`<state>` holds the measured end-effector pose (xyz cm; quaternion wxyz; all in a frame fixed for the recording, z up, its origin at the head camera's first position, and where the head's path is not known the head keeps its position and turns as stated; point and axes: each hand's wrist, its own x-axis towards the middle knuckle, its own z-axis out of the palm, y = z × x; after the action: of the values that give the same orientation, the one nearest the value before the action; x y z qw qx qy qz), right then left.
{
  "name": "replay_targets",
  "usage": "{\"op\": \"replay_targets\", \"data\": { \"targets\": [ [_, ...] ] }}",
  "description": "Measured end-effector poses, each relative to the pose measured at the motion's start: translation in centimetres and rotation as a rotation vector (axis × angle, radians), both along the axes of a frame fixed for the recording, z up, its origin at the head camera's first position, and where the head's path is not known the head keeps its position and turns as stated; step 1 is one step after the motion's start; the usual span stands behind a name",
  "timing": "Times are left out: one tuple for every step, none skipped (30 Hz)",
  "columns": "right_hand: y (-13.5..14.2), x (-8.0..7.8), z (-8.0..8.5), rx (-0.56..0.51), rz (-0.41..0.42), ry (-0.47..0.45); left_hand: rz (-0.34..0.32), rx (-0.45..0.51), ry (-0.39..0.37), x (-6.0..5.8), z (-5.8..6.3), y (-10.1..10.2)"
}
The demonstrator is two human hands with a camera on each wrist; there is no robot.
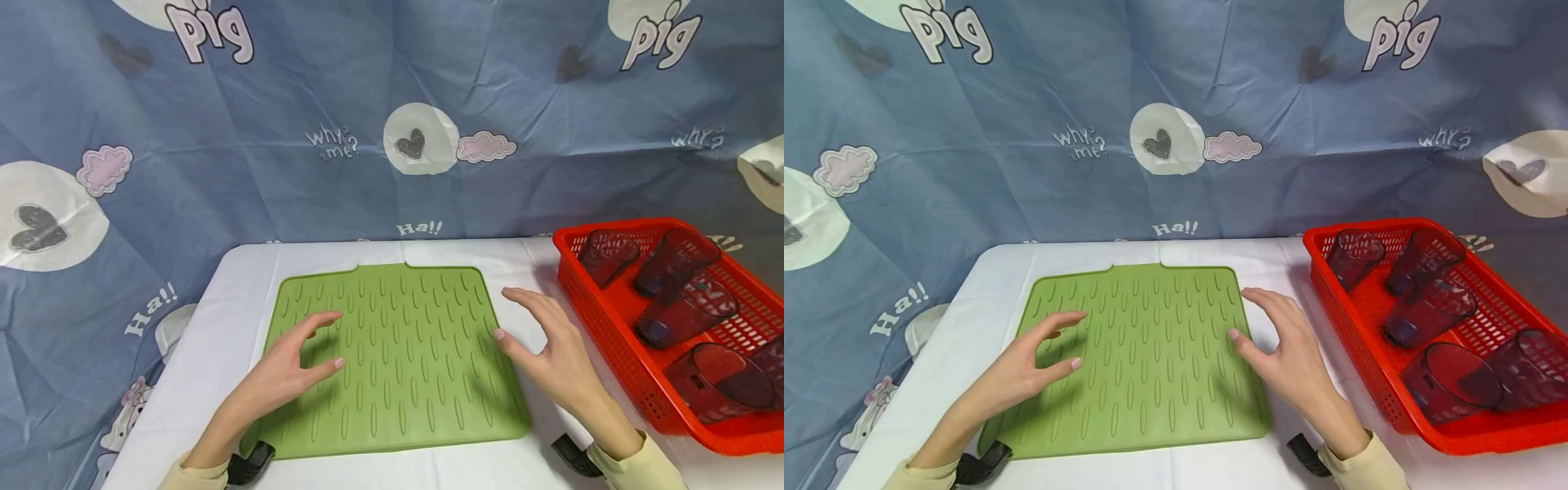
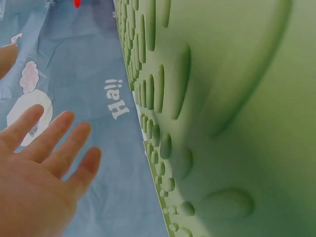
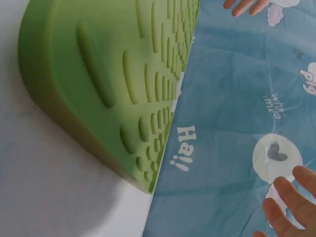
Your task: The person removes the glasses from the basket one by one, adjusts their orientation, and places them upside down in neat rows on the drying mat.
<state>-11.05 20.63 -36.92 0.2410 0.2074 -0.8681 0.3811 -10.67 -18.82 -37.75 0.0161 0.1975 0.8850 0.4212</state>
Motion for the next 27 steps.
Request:
{"op": "replay_targets", "data": {
  "targets": [
    [0.0, 0.1, 0.0, -0.008, -0.007, -0.025, -0.003, 0.004, -0.003, 0.0, 0.0, 0.0],
    [0.0, 0.3, 0.1, -0.017, -0.018, -0.058, -0.006, 0.006, -0.005, 0.0, 0.0, 0.1],
    [0.0, 0.4, 0.1, -0.023, -0.030, -0.097, -0.009, 0.008, -0.008, 0.0, -0.1, 0.1],
    [0.0, 0.5, 0.2, -0.033, -0.038, -0.143, -0.011, 0.008, -0.012, 0.1, -0.1, 0.2],
    [0.0, 0.7, 0.3, -0.045, -0.042, -0.182, -0.014, 0.010, -0.013, 0.1, -0.1, 0.2],
    [0.0, 0.8, 0.4, -0.055, -0.045, -0.218, -0.014, 0.013, -0.014, 0.1, -0.1, 0.2],
    [0.0, 0.8, 0.5, -0.068, -0.046, -0.248, -0.014, 0.012, -0.012, 0.1, -0.1, 0.3],
    [0.0, 0.9, 0.5, -0.076, -0.047, -0.272, -0.013, 0.012, -0.010, 0.1, -0.2, 0.3],
    [0.0, 1.0, 0.7, -0.085, -0.042, -0.289, -0.012, 0.013, -0.008, 0.1, -0.2, 0.4],
    [0.1, 1.0, 0.8, -0.097, -0.036, -0.297, -0.012, 0.013, -0.006, 0.1, -0.2, 0.4],
    [0.1, 1.0, 0.9, -0.107, -0.030, -0.299, -0.012, 0.018, -0.006, 0.1, -0.3, 0.4],
    [0.1, 1.1, 1.0, -0.113, -0.025, -0.300, -0.011, 0.022, -0.006, 0.0, -0.3, 0.4],
    [0.2, 1.1, 1.2, -0.124, -0.016, -0.299, -0.013, 0.030, -0.006, 0.0, -0.3, 0.4],
    [0.3, 1.1, 1.3, -0.130, -0.009, -0.296, -0.018, 0.042, -0.007, 0.0, -0.4, 0.4],
    [0.3, 1.1, 1.5, -0.136, -0.003, -0.295, -0.024, 0.056, -0.009, 0.0, -0.5, 0.4],
    [0.4, 1.1, 1.6, -0.140, 0.004, -0.292, -0.033, 0.069, -0.008, -0.1, -0.5, 0.5],
    [0.5, 1.1, 1.8, -0.146, 0.010, -0.290, -0.042, 0.085, -0.010, -0.1, -0.6, 0.5],
    [0.5, 1.1, 1.9, -0.146, 0.015, -0.288, -0.052, 0.101, -0.011, -0.1, -0.7, 0.5],
    [0.6, 1.1, 2.0, -0.149, 0.021, -0.284, -0.061, 0.115, -0.012, -0.2, -0.7, 0.5],
    [0.7, 1.0, 2.1, -0.149, 0.025, -0.283, -0.068, 0.124, -0.014, -0.2, -0.8, 0.5],
    [0.7, 1.0, 2.1, -0.150, 0.031, -0.284, -0.070, 0.131, -0.016, -0.2, -0.8, 0.6],
    [0.8, 1.0, 2.2, -0.151, 0.039, -0.284, -0.073, 0.138, -0.018, -0.1, -0.8, 0.6],
    [0.8, 1.1, 2.2, -0.153, 0.046, -0.285, -0.072, 0.145, -0.022, -0.1, -0.8, 0.6],
    [0.8, 1.0, 2.3, -0.154, 0.054, -0.285, -0.072, 0.150, -0.024, -0.1, -0.7, 0.6],
    [0.8, 1.0, 2.3, -0.156, 0.060, -0.286, -0.072, 0.154, -0.027, -0.1, -0.7, 0.6],
    [0.8, 1.1, 2.4, -0.154, 0.065, -0.282, -0.072, 0.159, -0.029, -0.1, -0.7, 0.5],
    [0.8, 1.1, 2.5, -0.153, 0.070, -0.278, -0.072, 0.162, -0.030, -0.1, -0.7, 0.5]
  ]
}}
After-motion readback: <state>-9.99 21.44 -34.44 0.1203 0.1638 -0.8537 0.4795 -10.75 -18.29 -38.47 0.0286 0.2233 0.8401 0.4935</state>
